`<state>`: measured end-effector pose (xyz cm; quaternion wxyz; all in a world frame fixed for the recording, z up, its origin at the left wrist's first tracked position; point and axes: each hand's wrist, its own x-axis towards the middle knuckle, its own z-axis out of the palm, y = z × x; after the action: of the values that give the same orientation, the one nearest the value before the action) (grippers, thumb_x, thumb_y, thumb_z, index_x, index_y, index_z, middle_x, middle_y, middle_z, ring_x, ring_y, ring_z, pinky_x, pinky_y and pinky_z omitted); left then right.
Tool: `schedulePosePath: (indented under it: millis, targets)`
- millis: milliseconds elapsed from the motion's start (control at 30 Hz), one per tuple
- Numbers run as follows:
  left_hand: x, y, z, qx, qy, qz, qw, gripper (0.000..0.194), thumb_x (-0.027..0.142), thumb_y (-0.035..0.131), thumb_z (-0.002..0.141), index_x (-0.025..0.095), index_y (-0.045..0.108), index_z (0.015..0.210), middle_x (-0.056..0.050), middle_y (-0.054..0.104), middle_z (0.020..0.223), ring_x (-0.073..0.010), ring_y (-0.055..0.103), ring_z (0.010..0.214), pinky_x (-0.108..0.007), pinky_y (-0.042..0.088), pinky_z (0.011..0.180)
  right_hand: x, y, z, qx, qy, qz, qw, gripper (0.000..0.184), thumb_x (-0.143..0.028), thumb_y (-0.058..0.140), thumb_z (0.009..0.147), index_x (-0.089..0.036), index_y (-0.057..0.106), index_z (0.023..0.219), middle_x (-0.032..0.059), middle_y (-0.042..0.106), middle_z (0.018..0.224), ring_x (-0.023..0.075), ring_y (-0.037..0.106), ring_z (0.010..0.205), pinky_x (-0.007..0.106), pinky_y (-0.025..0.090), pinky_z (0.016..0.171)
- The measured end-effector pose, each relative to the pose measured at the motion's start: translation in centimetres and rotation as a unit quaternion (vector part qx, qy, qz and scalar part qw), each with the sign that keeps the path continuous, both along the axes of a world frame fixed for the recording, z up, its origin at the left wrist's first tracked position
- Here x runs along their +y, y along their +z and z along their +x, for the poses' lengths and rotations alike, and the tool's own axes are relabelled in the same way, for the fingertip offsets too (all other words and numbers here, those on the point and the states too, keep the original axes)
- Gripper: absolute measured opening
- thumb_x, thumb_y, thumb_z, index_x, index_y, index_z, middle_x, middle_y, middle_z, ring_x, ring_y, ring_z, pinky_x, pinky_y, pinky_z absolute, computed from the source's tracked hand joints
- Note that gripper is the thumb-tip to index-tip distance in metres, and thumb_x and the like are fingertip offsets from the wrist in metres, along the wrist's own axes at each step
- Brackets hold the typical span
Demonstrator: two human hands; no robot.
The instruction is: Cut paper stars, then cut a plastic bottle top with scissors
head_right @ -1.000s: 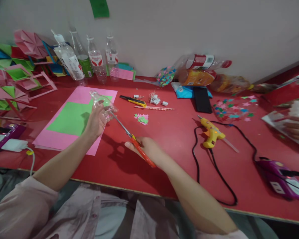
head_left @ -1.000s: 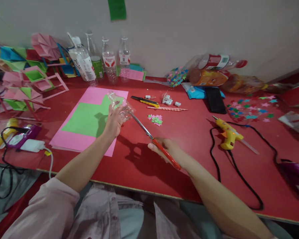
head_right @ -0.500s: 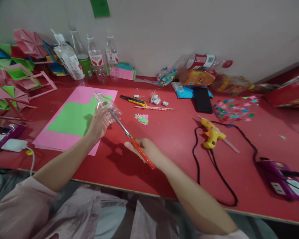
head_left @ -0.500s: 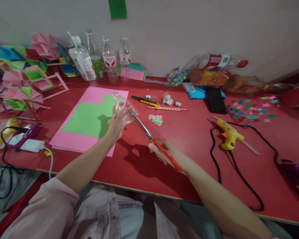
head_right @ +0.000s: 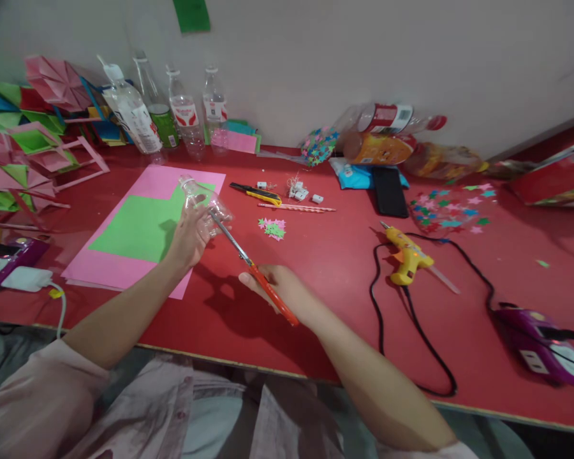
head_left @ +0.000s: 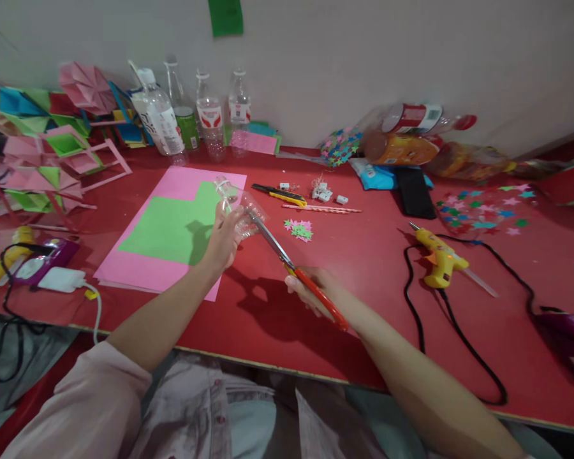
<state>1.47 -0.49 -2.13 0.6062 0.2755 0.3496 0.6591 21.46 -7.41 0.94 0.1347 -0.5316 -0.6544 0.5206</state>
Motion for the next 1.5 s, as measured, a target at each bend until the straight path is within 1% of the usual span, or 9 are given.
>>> schedulePosePath:
  millis: [167,300,533,733,967,1100,1200,1333,1500]
  targets:
    - [-0.1,0.1,0.2,-0.004,0.009,-0.005,1.0,0.056,0.033,0.073,0.076,0.029,0.047,0.126,0.0,0.062,0.091,-0.0179,0.065,0.095,-0.042,0.05,0.095,-0.1,-0.2,0.0,0.01,0.001,-0.003,1.0,0.053,-0.074,0.052,0.077,-0.021,0.047,0.068,-0.0079,0.039,0.047,0.0086,0.042,0.037,0.023,0.032,0.041]
    - [-0.2,0.4,0.3,-0.005,0.015,-0.009,1.0,0.064,0.032,0.073,0.076,0.03,0.043,0.133,0.0,0.061,0.09,-0.0177,0.064,0.092,-0.042,0.052,0.093,-0.2,-0.2,-0.2,0.032,-0.025,-0.033,0.999,0.05,-0.07,0.051,0.08,-0.022,0.045,0.067,-0.0081,0.038,0.046,0.0074,0.039,0.037,0.022,0.031,0.039]
    - [-0.1,0.1,0.0,-0.007,0.015,-0.021,1.0,0.072,0.033,0.072,0.077,0.035,0.037,0.14,-0.003,0.063,0.1,-0.0212,0.062,0.108,-0.043,0.051,0.096,-0.3,0.3,-0.5,0.018,-0.049,-0.042,0.998,0.051,-0.07,0.056,0.077,-0.023,0.041,0.064,-0.0094,0.035,0.043,0.0065,0.036,0.034,0.021,0.03,0.037]
    - [-0.2,0.1,0.0,0.008,0.01,0.005,1.0,0.064,0.036,0.071,0.077,0.03,0.042,0.133,0.0,0.062,0.092,-0.0184,0.064,0.098,-0.044,0.05,0.097,-0.3,-0.1,-0.5,0.006,-0.047,-0.033,0.998,0.051,-0.069,0.055,0.078,-0.023,0.039,0.064,-0.0091,0.035,0.044,0.0067,0.037,0.034,0.022,0.031,0.037]
    - [0.0,-0.1,-0.3,0.025,0.005,0.027,0.999,0.055,0.037,0.07,0.078,0.031,0.046,0.127,0.001,0.064,0.088,-0.0166,0.066,0.09,-0.041,0.051,0.094,-0.3,-0.1,-0.5,0.019,-0.041,-0.023,0.999,0.051,-0.069,0.055,0.079,-0.023,0.04,0.064,-0.0084,0.037,0.044,0.007,0.037,0.034,0.022,0.031,0.037]
    - [0.0,-0.2,-0.4,0.05,0.012,0.048,0.998,0.047,0.034,0.072,0.077,0.031,0.051,0.119,0.002,0.061,0.087,-0.0155,0.065,0.089,-0.041,0.051,0.095,-0.1,-0.2,-0.4,0.027,-0.008,-0.034,0.999,0.049,-0.068,0.055,0.079,-0.022,0.042,0.066,-0.0081,0.039,0.045,0.008,0.04,0.035,0.023,0.033,0.039]
    - [-0.2,-0.2,-0.3,0.06,0.001,0.055,0.997,0.046,0.034,0.072,0.076,0.032,0.052,0.117,0.001,0.06,0.088,-0.0163,0.064,0.089,-0.041,0.052,0.093,0.1,-0.6,-0.2,0.022,0.007,-0.026,0.999,0.047,-0.066,0.054,0.08,-0.022,0.043,0.066,-0.0084,0.039,0.045,0.0083,0.042,0.036,0.023,0.035,0.041]
    - [-0.2,-0.3,-0.2,0.064,0.0,0.067,0.996,0.048,0.034,0.071,0.077,0.034,0.051,0.12,0.001,0.06,0.09,-0.0149,0.063,0.083,-0.041,0.053,0.092,0.0,-0.8,-0.3,0.029,-0.004,-0.027,0.999,0.047,-0.065,0.054,0.08,-0.023,0.042,0.066,-0.0085,0.038,0.044,0.0083,0.041,0.036,0.023,0.035,0.041]
    - [0.0,-0.4,-0.3,0.065,-0.004,0.064,0.996,0.052,0.034,0.07,0.078,0.037,0.049,0.126,0.0,0.06,0.091,-0.0164,0.064,0.085,-0.042,0.054,0.092,-0.5,-0.2,-0.7,0.051,-0.056,-0.042,0.996,0.046,-0.063,0.054,0.081,-0.023,0.042,0.065,-0.0091,0.034,0.043,0.0073,0.038,0.035,0.021,0.032,0.037]
